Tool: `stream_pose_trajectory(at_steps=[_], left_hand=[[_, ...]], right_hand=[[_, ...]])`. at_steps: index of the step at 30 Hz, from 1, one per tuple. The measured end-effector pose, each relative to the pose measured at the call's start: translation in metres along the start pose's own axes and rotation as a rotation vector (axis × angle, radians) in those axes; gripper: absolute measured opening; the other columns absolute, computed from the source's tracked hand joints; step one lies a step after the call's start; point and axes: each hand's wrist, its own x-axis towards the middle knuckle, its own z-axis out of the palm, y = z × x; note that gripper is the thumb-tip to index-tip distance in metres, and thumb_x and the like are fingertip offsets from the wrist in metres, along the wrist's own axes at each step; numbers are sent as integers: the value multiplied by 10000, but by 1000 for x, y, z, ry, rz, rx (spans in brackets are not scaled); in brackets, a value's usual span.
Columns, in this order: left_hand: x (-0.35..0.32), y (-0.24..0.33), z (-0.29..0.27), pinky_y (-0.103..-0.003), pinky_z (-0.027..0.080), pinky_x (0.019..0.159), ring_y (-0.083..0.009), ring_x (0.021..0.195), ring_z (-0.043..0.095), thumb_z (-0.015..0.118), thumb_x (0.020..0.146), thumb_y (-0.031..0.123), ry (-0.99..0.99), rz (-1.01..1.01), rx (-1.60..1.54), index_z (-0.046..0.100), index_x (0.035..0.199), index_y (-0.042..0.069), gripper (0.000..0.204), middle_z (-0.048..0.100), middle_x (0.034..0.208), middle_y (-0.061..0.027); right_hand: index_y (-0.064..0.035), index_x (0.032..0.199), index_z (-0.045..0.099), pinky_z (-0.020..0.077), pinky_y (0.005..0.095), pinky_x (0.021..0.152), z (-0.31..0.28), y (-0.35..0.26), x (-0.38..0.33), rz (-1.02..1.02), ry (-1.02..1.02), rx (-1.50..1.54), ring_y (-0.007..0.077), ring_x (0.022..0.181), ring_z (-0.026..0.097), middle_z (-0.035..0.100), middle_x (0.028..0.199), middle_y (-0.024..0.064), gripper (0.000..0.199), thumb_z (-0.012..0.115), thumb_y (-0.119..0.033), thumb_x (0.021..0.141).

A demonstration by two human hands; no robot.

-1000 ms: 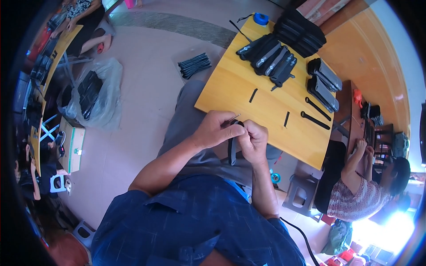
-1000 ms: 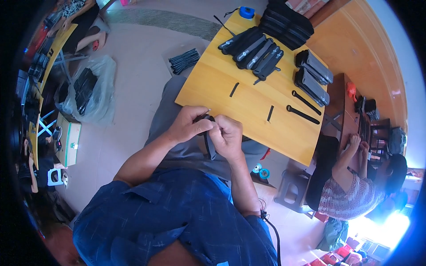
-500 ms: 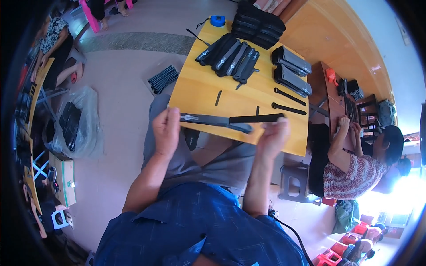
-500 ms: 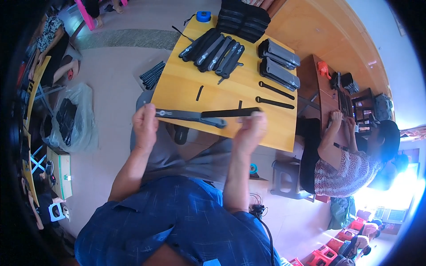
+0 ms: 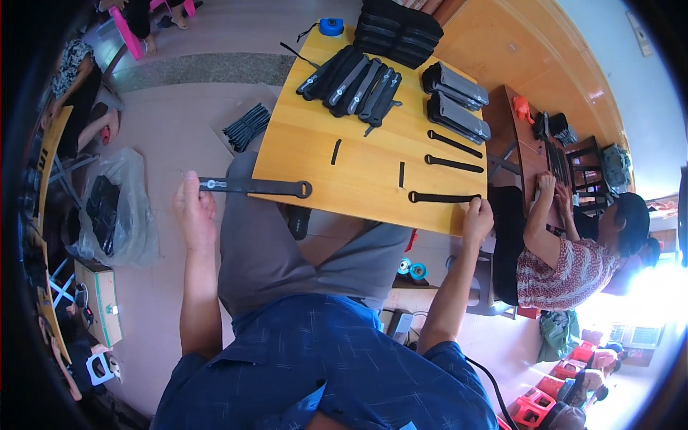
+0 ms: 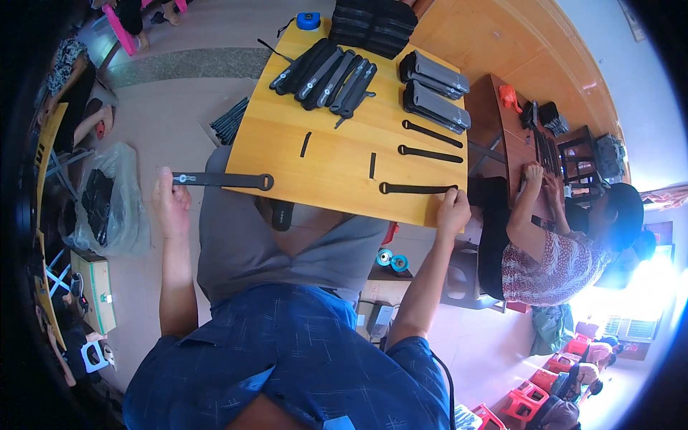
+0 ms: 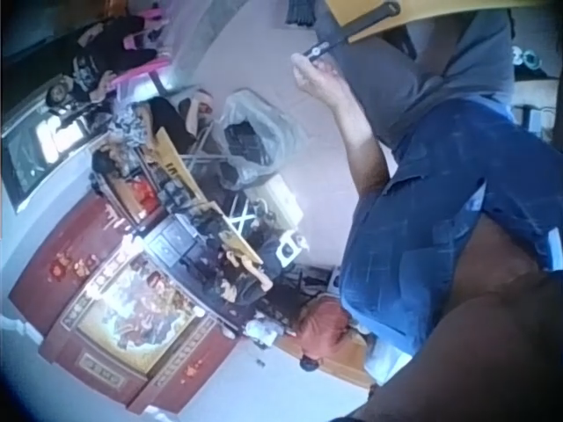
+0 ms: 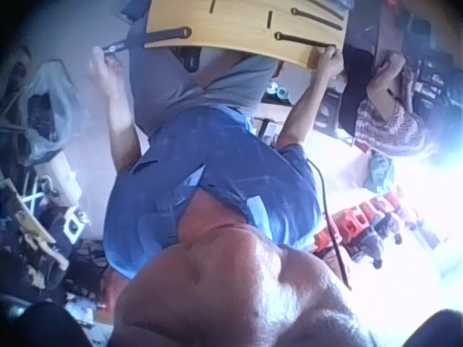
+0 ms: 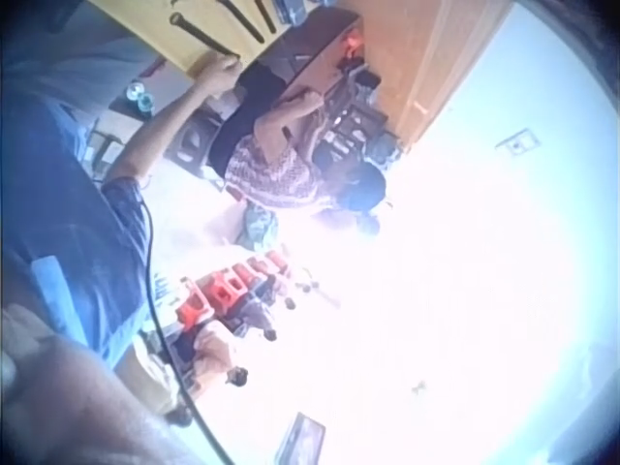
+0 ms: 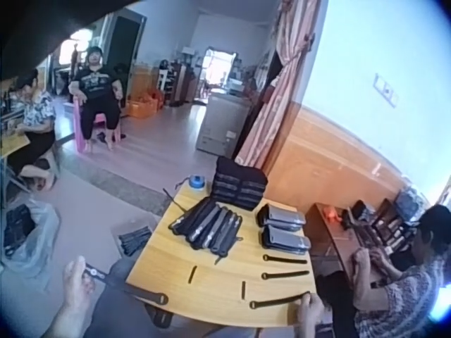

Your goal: Assembling plastic end-pieces onto synthetic fabric straps and organizing them on a workbench.

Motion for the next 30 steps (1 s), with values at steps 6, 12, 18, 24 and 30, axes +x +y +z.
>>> stream_pose_trajectory(at_steps=[6,12,18,24,30], left_hand=[[-9,-13,0,-221,257,416,-23,459,328,552,1111,361,-25,-55,-4,450,733,170,436,360,574,87],[-6,-12,-6,-217,257,417,-21,463,332,549,1112,368,-67,-36,31,457,733,174,435,368,576,86],[-14,-20,-4,-223,268,421,-24,461,325,564,1106,370,-78,-86,46,475,747,178,417,372,572,90],[-21,-21,16,-220,264,421,-22,464,331,576,1101,366,-169,-114,92,494,766,176,393,379,583,88],[-33,-24,31,-210,250,423,-7,476,344,621,1081,335,-178,-183,93,577,824,140,326,390,593,99]], right_hand=[[-49,913,720,560,545,731,-8,-16,-4,-12,8,-319,480,824,713,723,822,252,353,576,-358,1007],[-74,1121,712,568,521,815,-19,-3,4,75,-51,-352,429,914,726,753,956,212,360,618,-395,987],[-30,1184,658,522,472,937,-15,-47,-35,-233,-29,-2,390,1076,641,647,1174,205,411,804,-240,863],[-37,1097,706,505,471,958,11,-63,-35,-322,-129,-47,390,1090,631,665,1152,191,368,826,-280,848],[-26,1105,703,502,489,958,27,-70,-14,-313,-113,-35,405,1087,634,669,1137,199,388,823,-293,850]])
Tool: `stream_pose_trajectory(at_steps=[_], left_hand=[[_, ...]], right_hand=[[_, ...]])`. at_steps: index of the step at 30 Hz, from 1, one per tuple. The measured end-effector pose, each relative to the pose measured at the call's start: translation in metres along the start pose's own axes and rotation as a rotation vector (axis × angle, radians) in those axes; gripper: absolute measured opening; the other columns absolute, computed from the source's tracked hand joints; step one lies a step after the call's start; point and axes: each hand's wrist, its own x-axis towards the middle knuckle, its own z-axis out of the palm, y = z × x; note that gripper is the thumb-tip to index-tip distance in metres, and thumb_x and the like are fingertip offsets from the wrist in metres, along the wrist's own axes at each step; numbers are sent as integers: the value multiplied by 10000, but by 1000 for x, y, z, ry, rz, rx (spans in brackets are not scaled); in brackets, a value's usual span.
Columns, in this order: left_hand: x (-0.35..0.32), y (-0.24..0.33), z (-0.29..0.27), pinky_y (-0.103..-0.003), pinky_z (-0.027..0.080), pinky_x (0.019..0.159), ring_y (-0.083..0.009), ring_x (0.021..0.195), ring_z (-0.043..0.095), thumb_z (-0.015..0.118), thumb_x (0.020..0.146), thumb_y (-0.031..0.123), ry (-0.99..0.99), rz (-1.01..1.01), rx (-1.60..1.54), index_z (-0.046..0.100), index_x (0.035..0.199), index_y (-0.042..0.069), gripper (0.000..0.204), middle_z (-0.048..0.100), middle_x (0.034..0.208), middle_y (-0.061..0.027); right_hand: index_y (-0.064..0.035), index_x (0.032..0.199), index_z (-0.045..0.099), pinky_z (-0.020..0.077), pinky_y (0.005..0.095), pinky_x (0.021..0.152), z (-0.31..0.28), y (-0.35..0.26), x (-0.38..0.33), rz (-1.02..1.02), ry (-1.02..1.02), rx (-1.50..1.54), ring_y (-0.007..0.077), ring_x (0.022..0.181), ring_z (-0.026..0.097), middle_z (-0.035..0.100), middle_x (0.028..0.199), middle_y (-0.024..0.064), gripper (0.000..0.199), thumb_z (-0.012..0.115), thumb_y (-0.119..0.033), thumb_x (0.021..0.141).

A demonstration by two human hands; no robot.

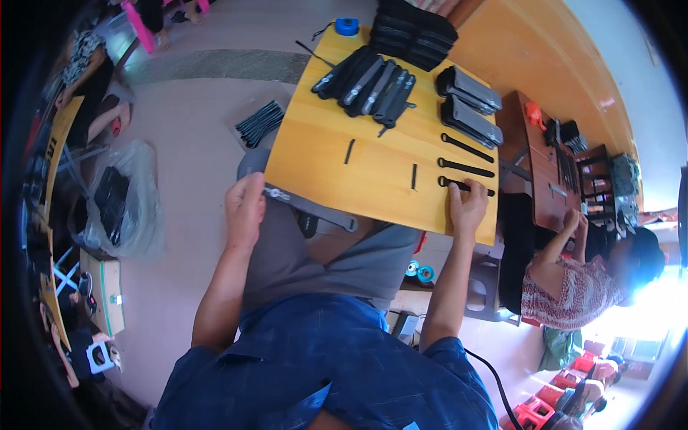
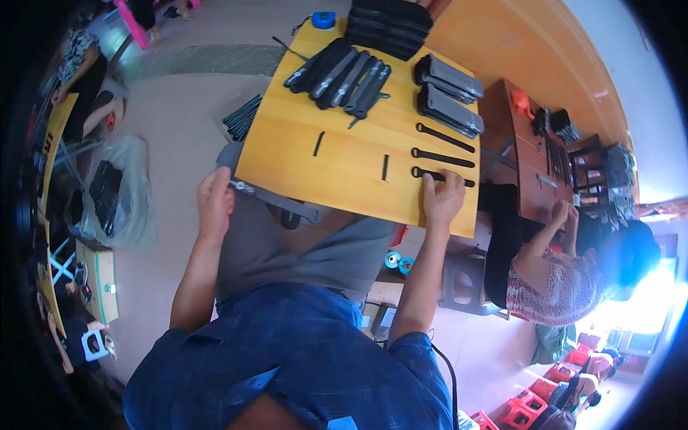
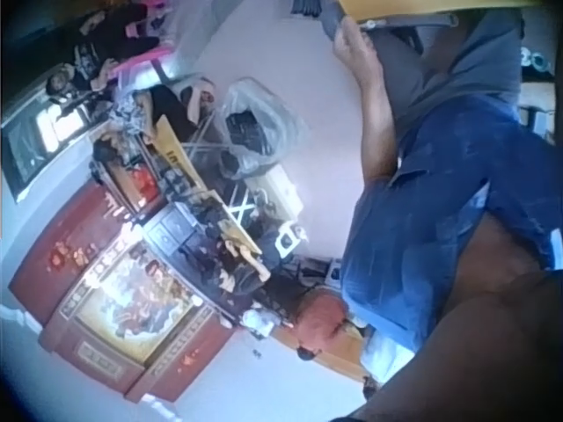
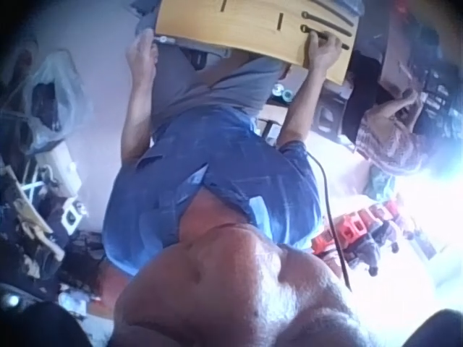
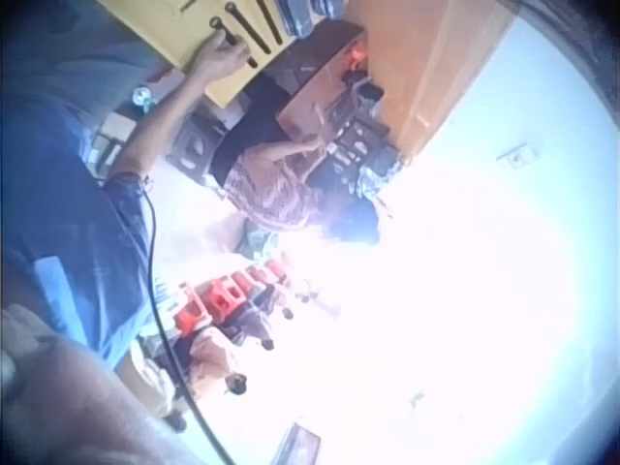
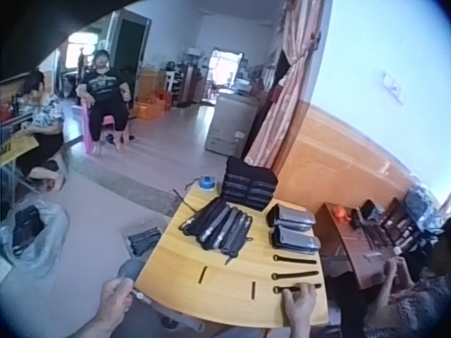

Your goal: Assembling plastic end-pieces onto synthetic fabric straps and organizing them on a workbench.

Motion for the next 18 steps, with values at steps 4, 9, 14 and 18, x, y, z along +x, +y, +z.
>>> stream_pose_trajectory(at_steps=[4,9,14,18], left_hand=[[-5,2,12,-217,311,509,-3,587,415,637,1069,325,-65,-80,23,634,828,86,340,477,661,83],[5,-24,26,-265,356,584,-44,667,430,633,1071,322,-105,25,120,583,761,40,422,485,689,57],[7,-24,47,-286,353,589,-55,675,406,634,1071,329,-150,34,104,546,728,29,464,469,683,44],[10,-31,44,-282,350,581,-52,670,401,614,1079,370,-164,-4,97,565,752,26,477,459,689,59]], right_hand=[[-11,1130,669,498,461,960,-10,-22,-8,-98,112,126,389,1093,631,672,1130,189,329,807,-154,867],[-13,1185,669,517,426,995,-27,-132,-40,-92,-297,487,356,1132,669,700,1208,185,328,782,-141,905],[-31,1225,663,551,443,958,-8,-220,-82,-427,-417,574,391,1115,686,713,1182,197,419,814,-162,856],[-69,1208,679,565,438,829,18,-232,-89,-393,-398,480,358,935,713,723,1040,159,344,769,-123,881]])
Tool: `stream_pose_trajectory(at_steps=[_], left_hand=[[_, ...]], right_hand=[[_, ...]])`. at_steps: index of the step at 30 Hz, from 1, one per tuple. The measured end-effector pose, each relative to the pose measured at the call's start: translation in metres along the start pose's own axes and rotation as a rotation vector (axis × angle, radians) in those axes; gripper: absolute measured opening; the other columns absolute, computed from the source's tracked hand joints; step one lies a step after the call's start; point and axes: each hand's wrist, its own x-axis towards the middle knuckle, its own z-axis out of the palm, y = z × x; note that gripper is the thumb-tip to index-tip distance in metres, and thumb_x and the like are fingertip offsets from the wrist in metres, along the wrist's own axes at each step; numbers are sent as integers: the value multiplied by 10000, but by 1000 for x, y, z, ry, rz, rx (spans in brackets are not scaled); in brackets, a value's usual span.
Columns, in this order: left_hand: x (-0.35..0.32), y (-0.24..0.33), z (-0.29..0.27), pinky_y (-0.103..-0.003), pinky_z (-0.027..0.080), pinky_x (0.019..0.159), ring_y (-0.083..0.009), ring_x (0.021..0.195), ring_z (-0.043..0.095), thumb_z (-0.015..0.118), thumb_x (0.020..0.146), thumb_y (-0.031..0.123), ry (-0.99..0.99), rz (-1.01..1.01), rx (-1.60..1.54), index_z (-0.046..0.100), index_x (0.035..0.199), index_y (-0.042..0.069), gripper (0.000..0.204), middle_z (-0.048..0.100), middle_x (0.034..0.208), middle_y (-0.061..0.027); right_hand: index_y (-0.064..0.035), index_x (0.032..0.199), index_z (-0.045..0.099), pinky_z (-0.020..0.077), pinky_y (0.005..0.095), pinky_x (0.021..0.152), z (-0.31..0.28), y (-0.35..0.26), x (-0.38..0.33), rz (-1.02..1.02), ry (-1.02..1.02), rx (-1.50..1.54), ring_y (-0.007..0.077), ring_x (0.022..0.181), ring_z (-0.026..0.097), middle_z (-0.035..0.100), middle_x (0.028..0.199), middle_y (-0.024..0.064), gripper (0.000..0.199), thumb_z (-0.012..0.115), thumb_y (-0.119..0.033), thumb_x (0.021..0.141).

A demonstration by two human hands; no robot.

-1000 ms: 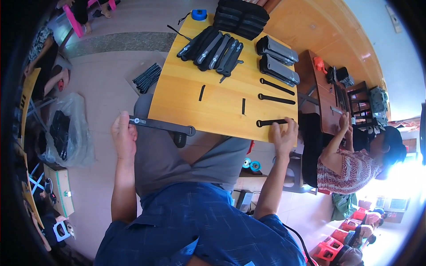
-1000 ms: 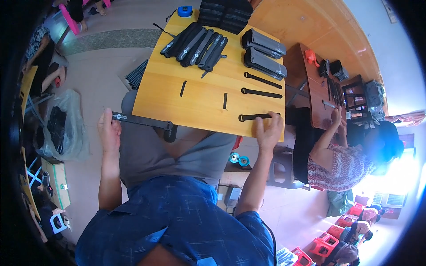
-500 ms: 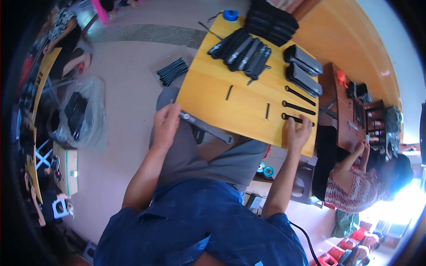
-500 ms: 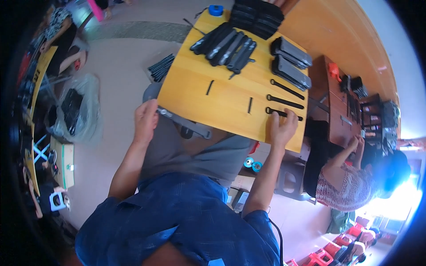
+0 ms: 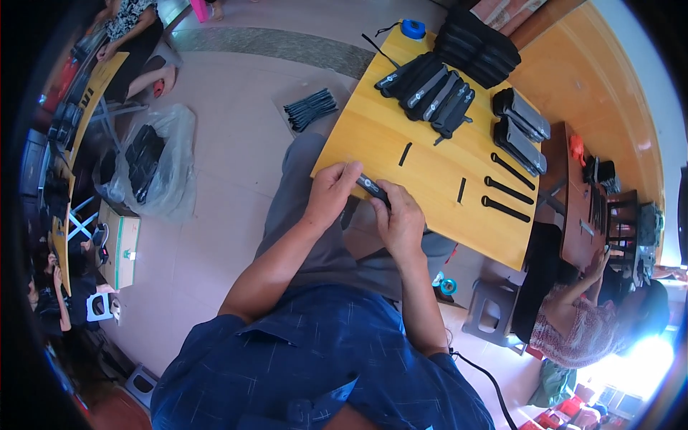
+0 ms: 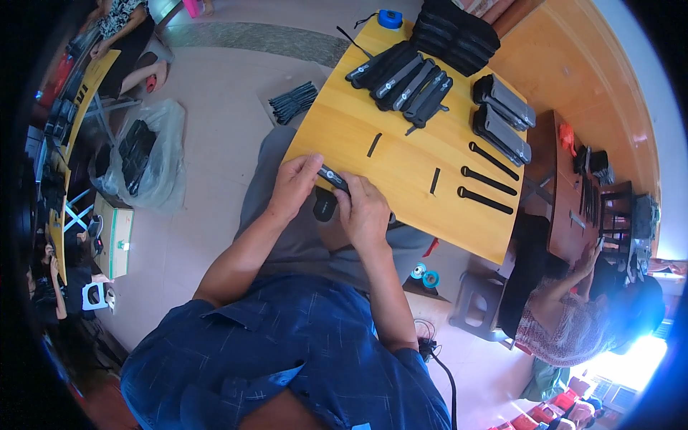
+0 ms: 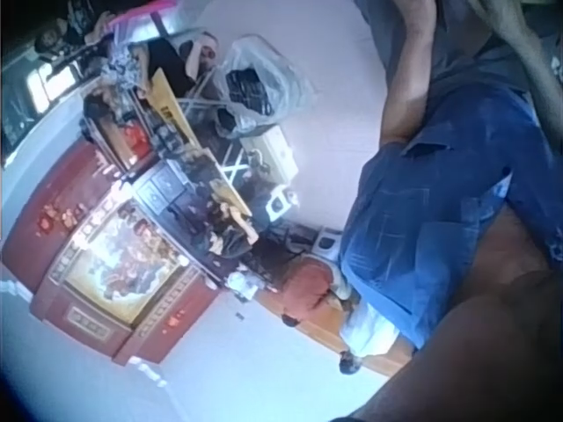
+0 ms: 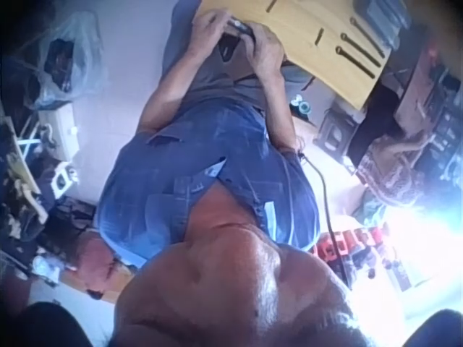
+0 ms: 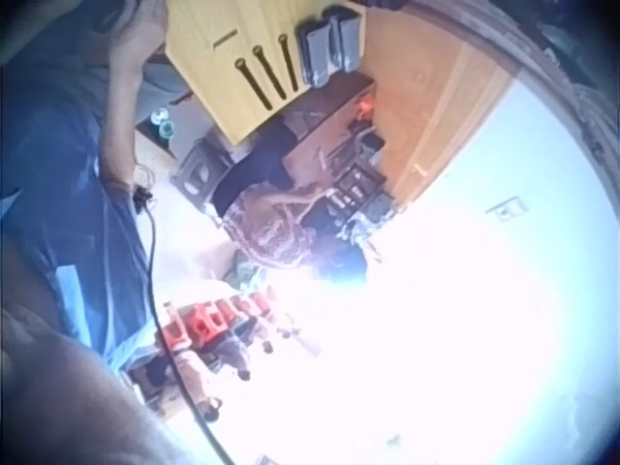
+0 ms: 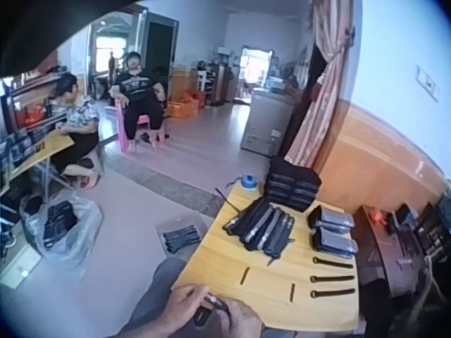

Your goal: Assembling plastic end-pieces onto synthetic fabric straps and organizing them on a workbench.

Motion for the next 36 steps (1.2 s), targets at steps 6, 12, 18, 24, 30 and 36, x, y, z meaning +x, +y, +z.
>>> stream_pose_trajectory(at_steps=[6,12,18,24,30,36], left_hand=[[-4,0,-31,-397,478,630,-307,692,675,557,1058,257,91,172,334,628,901,18,295,644,730,-155],[-17,9,-33,-434,517,637,-384,752,702,589,991,125,-1,385,706,627,1004,39,94,681,789,-197],[-17,16,-28,-435,518,626,-380,742,704,621,982,107,-12,339,664,615,1010,45,68,692,789,-174],[-13,4,-31,-485,543,640,-398,743,707,616,1001,164,-42,391,679,598,1003,71,95,709,798,-152],[-11,2,-34,-503,534,641,-419,748,696,603,1014,168,-35,378,678,592,992,66,104,697,798,-174],[-11,2,-32,-509,538,642,-416,755,700,607,1012,183,-64,371,697,593,992,78,107,700,798,-168]], right_hand=[[-54,1092,757,560,432,811,1,9,12,4,-70,38,350,946,689,698,979,136,218,762,-125,886],[-59,1048,794,547,437,820,6,21,14,-29,-103,-20,333,943,668,687,949,124,188,766,-113,870],[-52,1086,783,549,443,829,5,12,17,-9,-126,-15,336,954,673,682,957,127,261,795,-163,850],[-57,1119,756,552,444,837,21,-3,32,-111,-73,-24,351,962,676,686,955,131,331,813,-169,813],[-82,990,741,548,446,810,35,-1,34,-78,-79,-37,353,933,675,687,911,118,237,825,-124,773],[-88,943,721,541,454,795,38,2,30,-18,-83,15,356,920,666,679,912,113,229,834,-93,744]])
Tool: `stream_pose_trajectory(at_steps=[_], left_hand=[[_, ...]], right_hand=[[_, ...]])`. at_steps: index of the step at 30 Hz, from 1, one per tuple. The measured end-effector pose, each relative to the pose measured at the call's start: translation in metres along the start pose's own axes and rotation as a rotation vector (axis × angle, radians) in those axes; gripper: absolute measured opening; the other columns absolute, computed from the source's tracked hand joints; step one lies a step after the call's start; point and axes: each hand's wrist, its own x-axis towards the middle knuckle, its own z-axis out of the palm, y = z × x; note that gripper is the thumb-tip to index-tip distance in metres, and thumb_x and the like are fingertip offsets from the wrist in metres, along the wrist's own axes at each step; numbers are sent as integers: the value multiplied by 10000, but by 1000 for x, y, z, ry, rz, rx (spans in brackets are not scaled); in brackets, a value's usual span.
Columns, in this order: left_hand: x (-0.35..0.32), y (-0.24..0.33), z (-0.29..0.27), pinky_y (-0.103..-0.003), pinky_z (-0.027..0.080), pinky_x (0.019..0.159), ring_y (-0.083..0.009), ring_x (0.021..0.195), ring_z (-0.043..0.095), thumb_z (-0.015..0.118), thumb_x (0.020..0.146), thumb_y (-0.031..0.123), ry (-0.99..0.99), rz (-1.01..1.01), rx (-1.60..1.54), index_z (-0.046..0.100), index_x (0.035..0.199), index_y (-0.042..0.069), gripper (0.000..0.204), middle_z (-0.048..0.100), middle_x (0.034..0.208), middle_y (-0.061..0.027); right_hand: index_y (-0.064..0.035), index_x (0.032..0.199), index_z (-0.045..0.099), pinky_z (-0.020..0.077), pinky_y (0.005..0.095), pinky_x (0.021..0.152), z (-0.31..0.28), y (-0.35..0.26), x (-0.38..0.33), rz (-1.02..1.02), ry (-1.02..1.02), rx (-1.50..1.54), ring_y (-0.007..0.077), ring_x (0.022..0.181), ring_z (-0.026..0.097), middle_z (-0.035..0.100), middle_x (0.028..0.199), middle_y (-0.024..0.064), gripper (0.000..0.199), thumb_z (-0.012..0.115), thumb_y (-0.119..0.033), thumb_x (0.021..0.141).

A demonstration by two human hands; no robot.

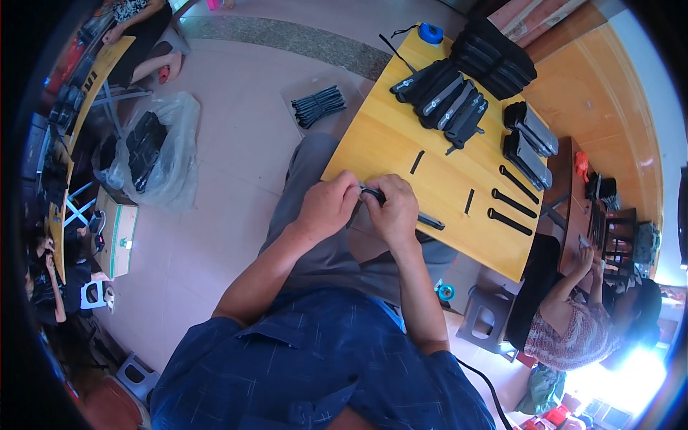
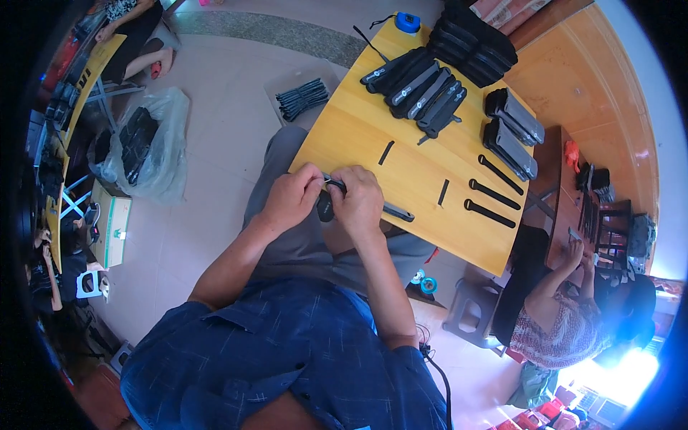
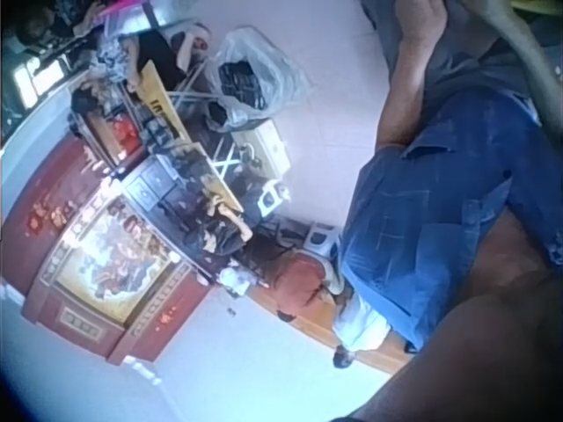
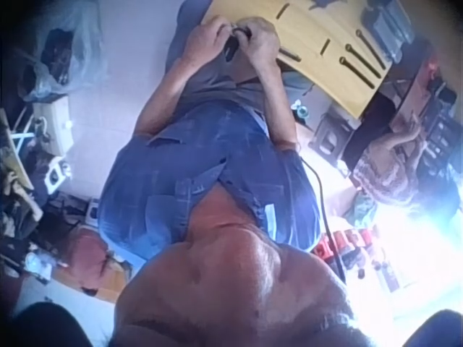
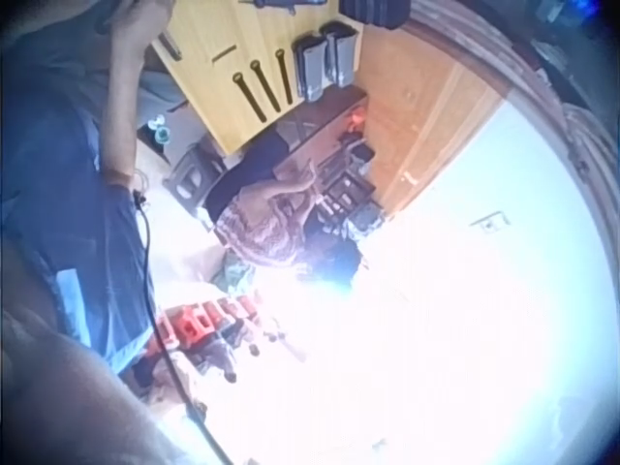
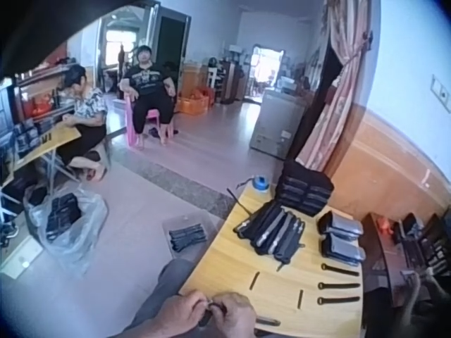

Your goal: Assembling plastic end-pieces onto synthetic fabric straps and organizing them on a workbench.

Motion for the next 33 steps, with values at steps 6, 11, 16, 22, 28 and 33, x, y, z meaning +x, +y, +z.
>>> stream_pose_trajectory(at_steps=[6,11,16,22,28,33], left_hand=[[-3,3,0,-471,533,621,-394,740,702,635,996,147,-19,7,5,596,982,60,97,693,803,-162],[-2,2,3,-469,533,614,-388,727,702,637,994,148,-6,20,3,597,980,69,90,695,797,-154],[-1,1,2,-471,539,618,-385,722,702,633,995,152,-33,31,18,598,978,77,85,698,794,-145],[-2,2,3,-475,542,621,-386,727,704,629,999,152,-24,19,12,594,979,77,85,700,799,-145],[-3,1,3,-470,540,620,-390,737,706,633,999,146,-25,9,-8,591,978,67,92,698,805,-154],[-3,0,2,-468,539,619,-392,737,707,633,998,143,-16,6,-3,596,976,61,94,694,798,-160]], right_hand=[[-78,940,716,541,454,794,3,-1,0,29,13,23,363,919,663,678,922,120,243,838,-81,731],[-54,923,714,539,420,764,1,-3,2,18,38,16,339,868,671,679,901,123,231,857,-70,741],[-52,919,710,540,418,759,1,-3,1,39,21,21,343,861,671,680,901,127,220,851,-72,750],[-54,920,708,539,420,752,1,-4,0,34,34,20,345,853,670,676,891,127,222,851,-77,752],[-55,922,699,535,422,746,1,-3,0,24,33,14,345,852,668,672,885,126,233,852,-81,748],[-55,921,697,534,424,751,2,-3,0,18,40,17,344,858,668,673,889,127,237,854,-84,746]])
